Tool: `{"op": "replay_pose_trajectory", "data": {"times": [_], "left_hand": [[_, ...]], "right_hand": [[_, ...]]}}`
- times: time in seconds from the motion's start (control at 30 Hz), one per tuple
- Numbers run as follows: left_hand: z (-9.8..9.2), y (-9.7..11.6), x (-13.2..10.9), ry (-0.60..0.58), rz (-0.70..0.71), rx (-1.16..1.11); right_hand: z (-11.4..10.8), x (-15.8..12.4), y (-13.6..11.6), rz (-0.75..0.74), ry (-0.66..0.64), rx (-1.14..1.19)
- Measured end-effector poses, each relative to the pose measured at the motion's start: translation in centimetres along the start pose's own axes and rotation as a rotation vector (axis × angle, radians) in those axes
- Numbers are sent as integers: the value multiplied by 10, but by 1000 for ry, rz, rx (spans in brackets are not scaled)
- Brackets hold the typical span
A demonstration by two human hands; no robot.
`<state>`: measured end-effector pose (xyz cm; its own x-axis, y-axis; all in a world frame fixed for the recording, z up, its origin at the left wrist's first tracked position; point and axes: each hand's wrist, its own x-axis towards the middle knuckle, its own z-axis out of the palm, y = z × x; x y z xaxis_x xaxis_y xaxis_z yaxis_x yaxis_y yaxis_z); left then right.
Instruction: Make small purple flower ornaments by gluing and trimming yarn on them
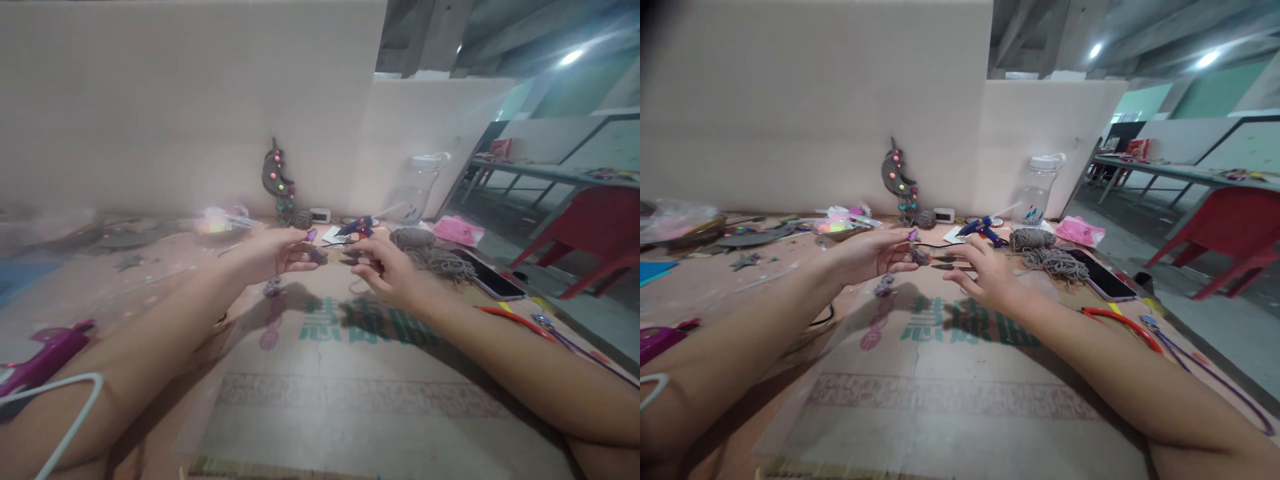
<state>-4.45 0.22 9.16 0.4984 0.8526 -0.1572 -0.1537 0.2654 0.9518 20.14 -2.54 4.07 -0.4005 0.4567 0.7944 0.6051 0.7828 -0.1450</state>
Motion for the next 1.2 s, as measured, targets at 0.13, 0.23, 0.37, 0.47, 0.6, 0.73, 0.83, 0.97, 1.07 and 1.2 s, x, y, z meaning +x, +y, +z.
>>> {"op": "replay_pose_trajectory", "data": {"times": [0.13, 0.23, 0.37, 0.47, 0.6, 0.73, 0.83, 0.97, 1.07, 1.2], "left_hand": [[2, -2, 1, 20, 9, -32], [3, -6, 2, -31, 33, -20], [4, -10, 2, -35, 32, -14], [4, -11, 3, -42, 29, -32], [5, -11, 3, -63, 7, -31], [8, -10, 1, -61, 8, -27], [8, -10, 1, -55, 10, -15], [8, -10, 2, -25, -12, 3], [6, -12, 3, -35, -10, 16], [1, -13, 3, -143, 45, 103]], "right_hand": [[0, 1, -3, -64, -88, -165], [0, 2, -2, -107, -120, -219], [0, 2, 0, -242, -96, -264], [1, 1, -1, -283, -86, -287], [3, 1, -2, -298, -73, -318], [4, -1, -1, -295, -79, -342], [4, -1, 0, -292, -66, -333], [2, 0, 0, -271, -74, -267], [3, 1, 0, -180, -72, -184], [6, 0, 7, 13, -68, -92]]}}
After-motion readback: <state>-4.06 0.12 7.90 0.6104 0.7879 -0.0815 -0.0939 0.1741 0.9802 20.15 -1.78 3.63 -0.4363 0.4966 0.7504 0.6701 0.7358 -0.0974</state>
